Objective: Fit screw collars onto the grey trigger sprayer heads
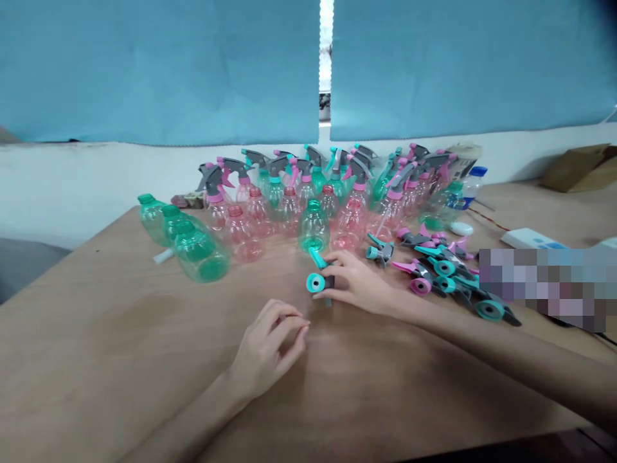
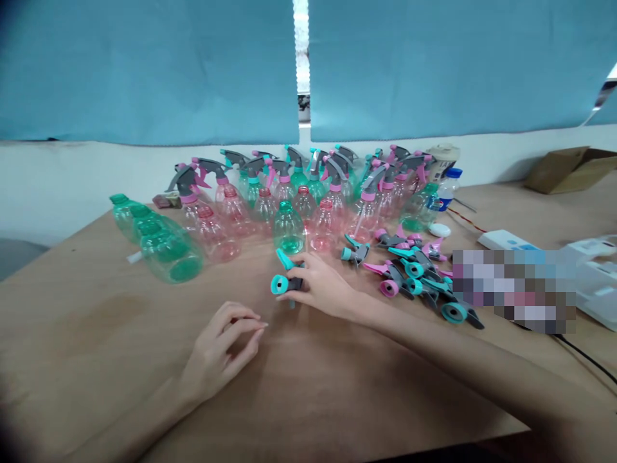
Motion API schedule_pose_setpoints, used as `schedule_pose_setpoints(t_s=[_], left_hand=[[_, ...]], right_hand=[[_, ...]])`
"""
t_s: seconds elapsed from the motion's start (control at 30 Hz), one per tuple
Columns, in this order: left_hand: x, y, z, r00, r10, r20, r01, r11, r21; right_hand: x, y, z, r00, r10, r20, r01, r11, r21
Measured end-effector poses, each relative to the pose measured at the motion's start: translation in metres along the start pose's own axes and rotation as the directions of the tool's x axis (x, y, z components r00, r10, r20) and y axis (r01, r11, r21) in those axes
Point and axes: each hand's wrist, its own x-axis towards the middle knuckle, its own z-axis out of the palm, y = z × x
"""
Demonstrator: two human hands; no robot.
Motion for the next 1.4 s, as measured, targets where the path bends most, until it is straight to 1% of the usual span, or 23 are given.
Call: schedule_pose_setpoints(t_s=[0.07,0.17,0.27,0.33,0.4,0.5,0.57,0.67,0.73,0.83,0.93,1.0,1.1,1.2,1.3,1.4], left_hand=[[0.001,0.001,0.001,1.0,0.021,0.017,-0.021,1.0,-0.014],[0.002,0.002,0.001,0.999,0.032,0.034,-0.031,0.999,-0.039],[0.002,0.001,0.001,0.999,0.037,0.036,-0.035,0.998,-0.06],[0.002,0.0,0.002,0.998,0.038,0.04,-0.035,0.997,-0.063],[0.002,-0.001,0.002,0.998,0.037,0.049,-0.034,0.998,-0.06],[0.002,-0.002,0.004,0.996,0.047,0.069,-0.043,0.997,-0.06],[0.003,-0.002,0.005,0.995,0.053,0.085,-0.047,0.997,-0.063],[0.007,0.0,0.011,0.992,0.065,0.104,-0.057,0.996,-0.074],[0.012,0.004,0.018,0.991,0.082,0.11,-0.072,0.994,-0.087],[0.024,0.011,0.034,0.988,0.108,0.111,-0.096,0.989,-0.109],[0.04,0.022,0.056,0.988,0.111,0.103,-0.098,0.987,-0.126],[0.053,0.031,0.072,0.99,0.095,0.103,-0.08,0.987,-0.139],[0.072,0.044,0.096,0.99,0.08,0.116,-0.061,0.985,-0.161],[0.086,0.053,0.116,0.99,0.089,0.112,-0.067,0.981,-0.183],[0.093,0.056,0.126,0.989,0.076,0.129,-0.05,0.98,-0.195],[0.094,0.055,0.128,0.991,0.026,0.131,0.002,0.978,-0.207]], right_hand=[[0.007,-0.004,0.006,0.998,0.0,0.063,0.001,1.0,-0.016],[0.01,-0.007,0.016,0.989,0.022,0.148,-0.013,0.998,-0.062],[0.005,-0.008,0.022,0.989,0.022,0.146,-0.014,0.998,-0.059],[0.001,-0.009,0.02,0.992,0.019,0.125,-0.015,0.999,-0.036],[-0.005,-0.009,0.014,0.994,0.011,0.109,-0.008,1.0,-0.03],[-0.017,-0.007,-0.002,0.996,0.008,0.086,-0.003,0.998,-0.058],[-0.027,0.0,-0.014,0.997,0.033,0.065,-0.027,0.996,-0.088],[-0.046,0.017,-0.033,0.996,0.08,0.032,-0.075,0.988,-0.138],[-0.057,0.032,-0.047,0.995,0.102,0.003,-0.1,0.981,-0.166],[-0.067,0.054,-0.068,0.984,0.171,-0.055,-0.179,0.963,-0.202],[-0.065,0.071,-0.083,0.961,0.269,-0.067,-0.278,0.926,-0.257],[-0.058,0.079,-0.087,0.95,0.307,-0.06,-0.311,0.902,-0.298],[-0.045,0.088,-0.083,0.949,0.311,-0.042,-0.307,0.89,-0.337],[-0.036,0.096,-0.07,0.946,0.321,-0.037,-0.312,0.876,-0.367],[-0.033,0.103,-0.058,0.938,0.343,-0.05,-0.337,0.866,-0.369],[-0.035,0.106,-0.051,0.933,0.353,-0.078,-0.357,0.87,-0.34]])
